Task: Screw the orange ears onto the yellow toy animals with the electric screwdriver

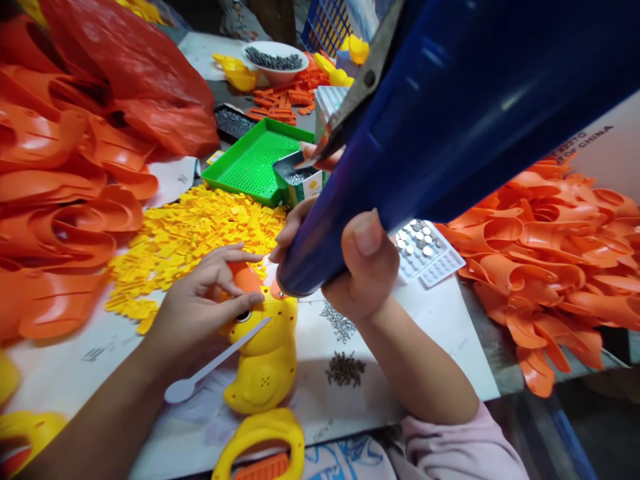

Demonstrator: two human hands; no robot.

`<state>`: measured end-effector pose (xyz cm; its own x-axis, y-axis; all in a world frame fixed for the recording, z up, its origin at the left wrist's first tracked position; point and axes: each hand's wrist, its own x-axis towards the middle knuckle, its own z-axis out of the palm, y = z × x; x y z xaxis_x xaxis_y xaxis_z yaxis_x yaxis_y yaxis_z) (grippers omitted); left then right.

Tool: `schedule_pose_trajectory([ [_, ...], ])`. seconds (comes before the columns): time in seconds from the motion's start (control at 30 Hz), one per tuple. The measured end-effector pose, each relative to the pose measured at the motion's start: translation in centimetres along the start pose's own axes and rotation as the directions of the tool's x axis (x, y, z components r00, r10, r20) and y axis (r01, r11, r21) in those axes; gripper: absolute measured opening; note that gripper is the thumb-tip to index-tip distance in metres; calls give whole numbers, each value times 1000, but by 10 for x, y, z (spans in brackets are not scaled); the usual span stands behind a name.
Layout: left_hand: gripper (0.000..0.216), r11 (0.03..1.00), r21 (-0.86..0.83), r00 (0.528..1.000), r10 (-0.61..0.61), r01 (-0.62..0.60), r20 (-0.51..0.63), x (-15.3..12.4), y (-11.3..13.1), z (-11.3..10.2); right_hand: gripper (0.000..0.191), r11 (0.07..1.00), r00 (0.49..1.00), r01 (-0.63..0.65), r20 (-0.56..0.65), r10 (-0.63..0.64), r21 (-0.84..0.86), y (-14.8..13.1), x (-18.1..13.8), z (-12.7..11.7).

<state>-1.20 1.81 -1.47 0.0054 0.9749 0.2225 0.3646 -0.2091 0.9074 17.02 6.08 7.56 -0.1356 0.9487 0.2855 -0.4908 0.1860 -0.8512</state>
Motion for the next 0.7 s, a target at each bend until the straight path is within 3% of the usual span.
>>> schedule_pose_trajectory([
  [0.2, 32, 1000, 7, 1000, 27, -27, 16, 1, -1, -1, 45, 998, 997, 61, 50, -63, 26, 9, -1, -3],
  [0.53, 32, 1000, 4, 999, 15, -15, -31, -1, 4, 6, 40, 1000, 998, 8, 69, -8, 1, 7, -3, -3],
  [0.7, 34, 1000, -12, 1000, 18, -18, -16, 0, 2, 9, 35, 995, 986, 91, 143, -85, -37, 19, -4, -10],
])
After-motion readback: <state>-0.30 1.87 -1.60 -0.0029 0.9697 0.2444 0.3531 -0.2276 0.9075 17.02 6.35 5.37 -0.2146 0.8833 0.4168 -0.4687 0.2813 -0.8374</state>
